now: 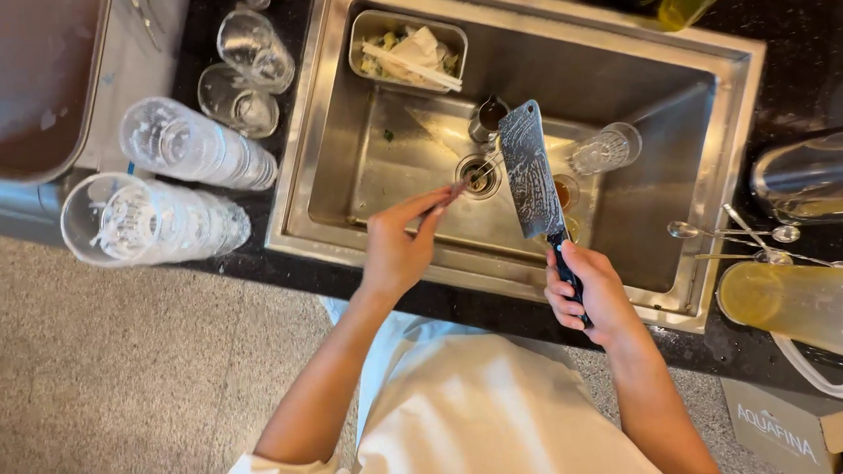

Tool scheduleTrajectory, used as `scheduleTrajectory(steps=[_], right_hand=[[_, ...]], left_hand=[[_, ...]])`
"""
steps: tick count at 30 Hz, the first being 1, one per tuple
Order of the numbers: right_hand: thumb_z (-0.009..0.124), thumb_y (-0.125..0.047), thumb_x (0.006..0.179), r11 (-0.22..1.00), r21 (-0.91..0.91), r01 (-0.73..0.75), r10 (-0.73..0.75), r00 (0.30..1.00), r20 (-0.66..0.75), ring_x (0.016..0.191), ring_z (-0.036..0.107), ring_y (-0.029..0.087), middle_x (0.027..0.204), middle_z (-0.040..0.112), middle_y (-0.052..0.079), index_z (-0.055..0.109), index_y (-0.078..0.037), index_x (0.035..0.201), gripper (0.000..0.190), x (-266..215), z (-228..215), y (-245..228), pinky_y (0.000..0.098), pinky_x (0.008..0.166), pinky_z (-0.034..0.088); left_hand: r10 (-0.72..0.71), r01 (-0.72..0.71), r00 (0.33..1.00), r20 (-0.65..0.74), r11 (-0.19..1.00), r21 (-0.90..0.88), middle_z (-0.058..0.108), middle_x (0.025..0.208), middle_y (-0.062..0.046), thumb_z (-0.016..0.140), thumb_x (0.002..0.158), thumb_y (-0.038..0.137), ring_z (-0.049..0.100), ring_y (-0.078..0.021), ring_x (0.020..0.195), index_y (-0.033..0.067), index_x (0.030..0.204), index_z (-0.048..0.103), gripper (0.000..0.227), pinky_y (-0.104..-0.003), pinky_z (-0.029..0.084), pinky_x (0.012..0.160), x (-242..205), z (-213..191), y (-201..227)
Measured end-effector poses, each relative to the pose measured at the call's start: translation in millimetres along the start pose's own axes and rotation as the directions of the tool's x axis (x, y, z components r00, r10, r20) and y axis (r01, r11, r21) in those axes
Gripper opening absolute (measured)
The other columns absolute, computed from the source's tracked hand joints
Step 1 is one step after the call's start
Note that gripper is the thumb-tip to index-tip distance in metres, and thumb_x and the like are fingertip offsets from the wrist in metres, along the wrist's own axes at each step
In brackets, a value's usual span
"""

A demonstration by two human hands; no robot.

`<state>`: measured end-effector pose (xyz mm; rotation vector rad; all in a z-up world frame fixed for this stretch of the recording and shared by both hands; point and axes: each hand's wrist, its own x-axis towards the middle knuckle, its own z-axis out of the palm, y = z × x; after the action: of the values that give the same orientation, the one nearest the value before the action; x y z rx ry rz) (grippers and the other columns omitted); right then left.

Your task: Cleaning and rinsing various barware items including a knife, shaker, and measuring cups in a sink.

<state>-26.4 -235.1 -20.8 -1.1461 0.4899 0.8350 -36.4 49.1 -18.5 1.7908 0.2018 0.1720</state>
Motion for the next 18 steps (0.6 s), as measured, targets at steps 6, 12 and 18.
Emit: scheduleTrajectory(steps=[6,12,18], right_hand=[[0.055,-0.031,0.103,0.92,-0.386,0.072,-0.107,0.992,-0.071,0.042,0.038,0.01,0.061,0.044,0.0,0.053,-0.005,0.092,0.028,13.2,26.6,13.2,0.0275,0.032,0.029],[0.068,-0.028,0.099,0.257,-0.881,0.397,-0.528,0.822,0.216,0.052,0.048,0.018,0.06,0.054,0.009,0.064,-0.002,0.091,0.028,8.8,69.3,12.3,0.0346,0.05,0.042],[0.069,-0.027,0.095,0.157,-0.869,0.468,-0.509,0.793,0.335,0.05,0.056,0.028,0.064,0.059,0.016,0.064,-0.001,0.09,0.027,-2.6,101.1,5.3,0.0365,0.053,0.047]], left_hand=[[0.411,-0.463,0.885,0.219,0.726,0.509,0.07,0.129,-0.008,0.067,0.075,-0.008,0.06,-0.0313,0.128,0.004,0.106,0.074,0.034,-0.046,0.048,0.104,-55.1,-77.5,-8.7],[0.336,-0.399,0.916,0.218,0.705,0.586,0.064,0.139,-0.008,0.067,0.071,-0.009,0.058,-0.0315,0.132,0.0036,0.104,0.073,0.035,-0.045,0.049,0.103,-97.0,-117.6,-33.1],[0.324,-0.357,0.932,0.161,0.749,0.558,0.065,0.133,-0.01,0.077,0.078,0.009,0.057,-0.0341,0.127,0.0036,0.099,0.07,0.022,-0.048,0.046,0.102,-95.3,-118.8,-10.2]])
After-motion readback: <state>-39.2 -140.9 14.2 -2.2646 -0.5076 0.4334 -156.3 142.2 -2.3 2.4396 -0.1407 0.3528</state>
